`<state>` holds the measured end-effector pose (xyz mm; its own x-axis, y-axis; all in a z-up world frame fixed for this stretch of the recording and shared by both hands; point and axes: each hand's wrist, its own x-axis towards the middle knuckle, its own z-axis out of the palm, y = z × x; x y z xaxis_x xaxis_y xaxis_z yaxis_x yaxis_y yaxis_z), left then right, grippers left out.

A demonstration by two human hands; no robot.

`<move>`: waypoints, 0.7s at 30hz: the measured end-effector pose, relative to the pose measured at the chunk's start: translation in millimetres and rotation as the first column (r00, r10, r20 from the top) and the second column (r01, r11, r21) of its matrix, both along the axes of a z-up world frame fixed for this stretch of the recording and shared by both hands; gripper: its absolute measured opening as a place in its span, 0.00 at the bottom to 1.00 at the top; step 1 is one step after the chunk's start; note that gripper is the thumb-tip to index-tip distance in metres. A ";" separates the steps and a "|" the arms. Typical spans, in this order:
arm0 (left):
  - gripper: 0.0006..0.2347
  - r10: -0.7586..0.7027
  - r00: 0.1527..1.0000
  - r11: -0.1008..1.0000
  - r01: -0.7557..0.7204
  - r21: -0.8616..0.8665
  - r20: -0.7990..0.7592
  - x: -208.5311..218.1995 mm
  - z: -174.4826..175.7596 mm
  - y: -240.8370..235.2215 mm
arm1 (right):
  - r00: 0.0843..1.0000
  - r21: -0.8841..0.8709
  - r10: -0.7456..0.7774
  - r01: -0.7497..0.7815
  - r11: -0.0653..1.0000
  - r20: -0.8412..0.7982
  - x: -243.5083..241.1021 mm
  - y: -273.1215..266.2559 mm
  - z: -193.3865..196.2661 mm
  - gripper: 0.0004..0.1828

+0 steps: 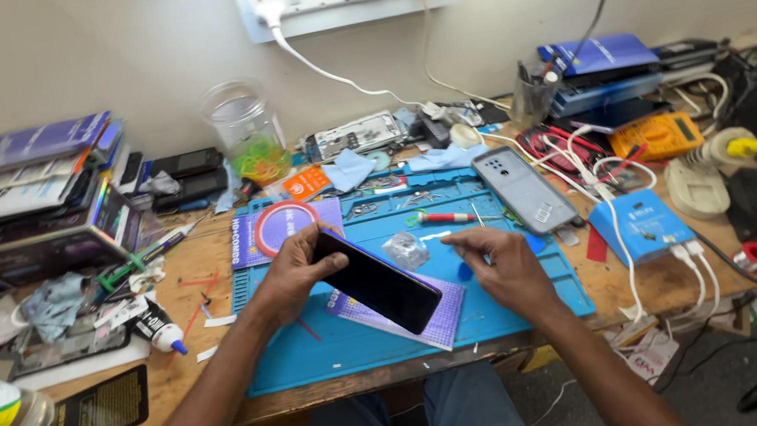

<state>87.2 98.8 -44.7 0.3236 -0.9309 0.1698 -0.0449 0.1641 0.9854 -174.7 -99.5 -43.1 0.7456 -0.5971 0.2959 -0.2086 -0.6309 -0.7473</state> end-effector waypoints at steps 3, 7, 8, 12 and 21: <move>0.09 -0.087 0.992 0.995 0.082 0.062 0.086 9.8 9.0 -16.8 | 0.936 0.496 0.244 -0.342 0.798 0.252 -11.7 10.6 -3.2 0.16; 0.10 -0.118 0.991 0.985 0.110 0.132 0.058 15.6 21.8 -34.0 | 0.902 0.558 0.278 -0.425 0.713 0.330 -20.4 24.6 -4.9 0.22; 0.10 -0.121 0.990 0.981 0.109 0.158 0.071 15.5 24.3 -37.6 | 0.905 0.562 0.266 -0.416 0.715 0.331 -19.8 25.9 -7.8 0.21; 0.12 -0.152 0.987 0.966 0.137 0.221 0.053 11.4 28.8 -47.9 | 0.896 0.618 0.215 -0.426 0.660 0.388 -18.2 25.8 -23.2 0.21; 0.13 -0.222 0.969 0.951 0.240 0.196 -0.113 5.6 33.7 -56.9 | 0.884 0.574 0.147 -0.407 0.711 0.444 -24.3 33.7 -22.6 0.24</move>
